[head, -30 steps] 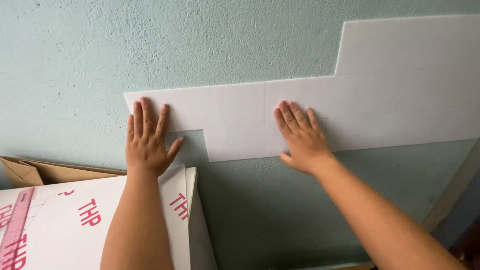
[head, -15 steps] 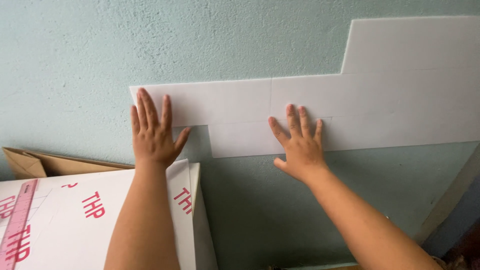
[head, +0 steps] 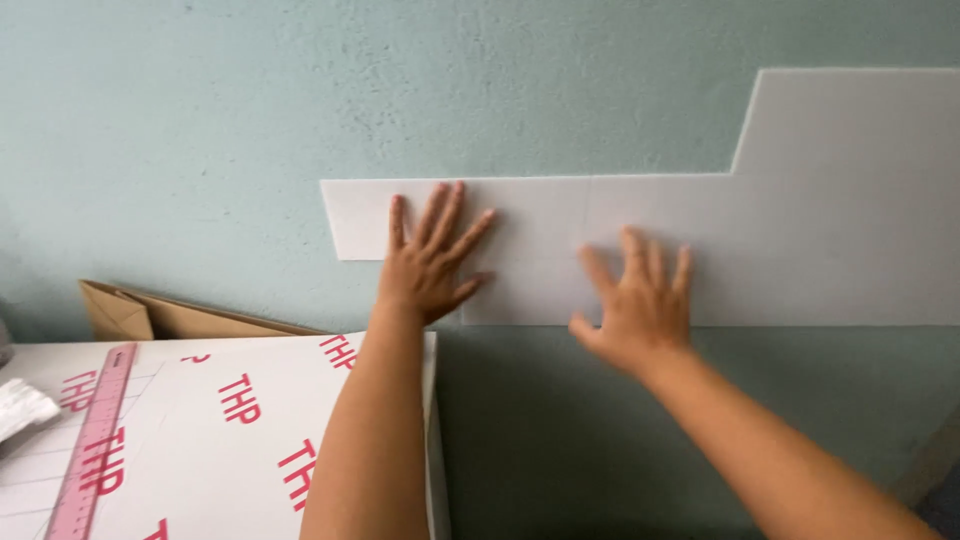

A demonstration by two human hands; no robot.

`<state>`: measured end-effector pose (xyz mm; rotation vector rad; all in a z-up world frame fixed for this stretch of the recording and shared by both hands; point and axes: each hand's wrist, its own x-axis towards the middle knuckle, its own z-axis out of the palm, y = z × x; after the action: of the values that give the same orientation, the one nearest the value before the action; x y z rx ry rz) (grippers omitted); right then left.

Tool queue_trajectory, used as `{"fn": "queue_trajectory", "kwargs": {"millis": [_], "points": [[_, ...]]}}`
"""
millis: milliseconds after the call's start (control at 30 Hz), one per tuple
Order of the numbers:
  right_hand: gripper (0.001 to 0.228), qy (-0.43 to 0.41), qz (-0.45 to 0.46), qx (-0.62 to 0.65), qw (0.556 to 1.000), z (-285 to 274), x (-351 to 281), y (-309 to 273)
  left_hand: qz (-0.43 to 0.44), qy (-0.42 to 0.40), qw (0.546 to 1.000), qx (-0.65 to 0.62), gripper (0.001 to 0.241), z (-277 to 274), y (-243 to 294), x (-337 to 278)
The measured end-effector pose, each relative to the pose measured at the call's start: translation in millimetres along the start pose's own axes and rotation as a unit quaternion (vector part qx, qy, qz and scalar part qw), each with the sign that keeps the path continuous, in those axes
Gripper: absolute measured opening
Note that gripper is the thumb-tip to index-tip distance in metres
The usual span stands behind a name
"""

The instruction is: Applying an adhesive foam wall tile to a wall, aligning it with existing tiles and pressing it down firmly to ensure adhesion.

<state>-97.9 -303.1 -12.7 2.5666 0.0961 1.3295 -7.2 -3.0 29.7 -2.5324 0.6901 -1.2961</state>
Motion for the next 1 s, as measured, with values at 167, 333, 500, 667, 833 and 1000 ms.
{"fn": "queue_trajectory", "kwargs": {"millis": [167, 333, 500, 667, 833, 1000], "points": [[0.12, -0.029, 0.035, 0.069, 0.997, 10, 10, 35, -0.246, 0.099, 0.963, -0.044, 0.098, 15, -55, -36], [0.131, -0.101, 0.043, 0.055, 0.992, 22, 3, 44, -0.431, 0.178, 0.879, -0.103, 0.103, -10, -55, -47], [0.147, -0.14, 0.039, 0.0, 0.989, 37, 2, 48, -0.35, 0.01, 0.926, -0.141, 0.089, 10, -52, -39], [0.15, -0.179, 0.04, -0.023, 0.983, 38, 2, 50, -0.358, 0.005, 0.925, -0.129, 0.084, -15, -42, -43], [0.149, -0.176, 0.035, -0.007, 0.984, 30, 2, 48, -0.255, 0.048, 0.962, -0.083, 0.077, -5, -44, -39], [0.148, -0.157, 0.024, -0.005, 0.987, 34, 2, 49, -0.179, 0.05, 0.979, -0.088, 0.07, 8, -44, -33]]}}
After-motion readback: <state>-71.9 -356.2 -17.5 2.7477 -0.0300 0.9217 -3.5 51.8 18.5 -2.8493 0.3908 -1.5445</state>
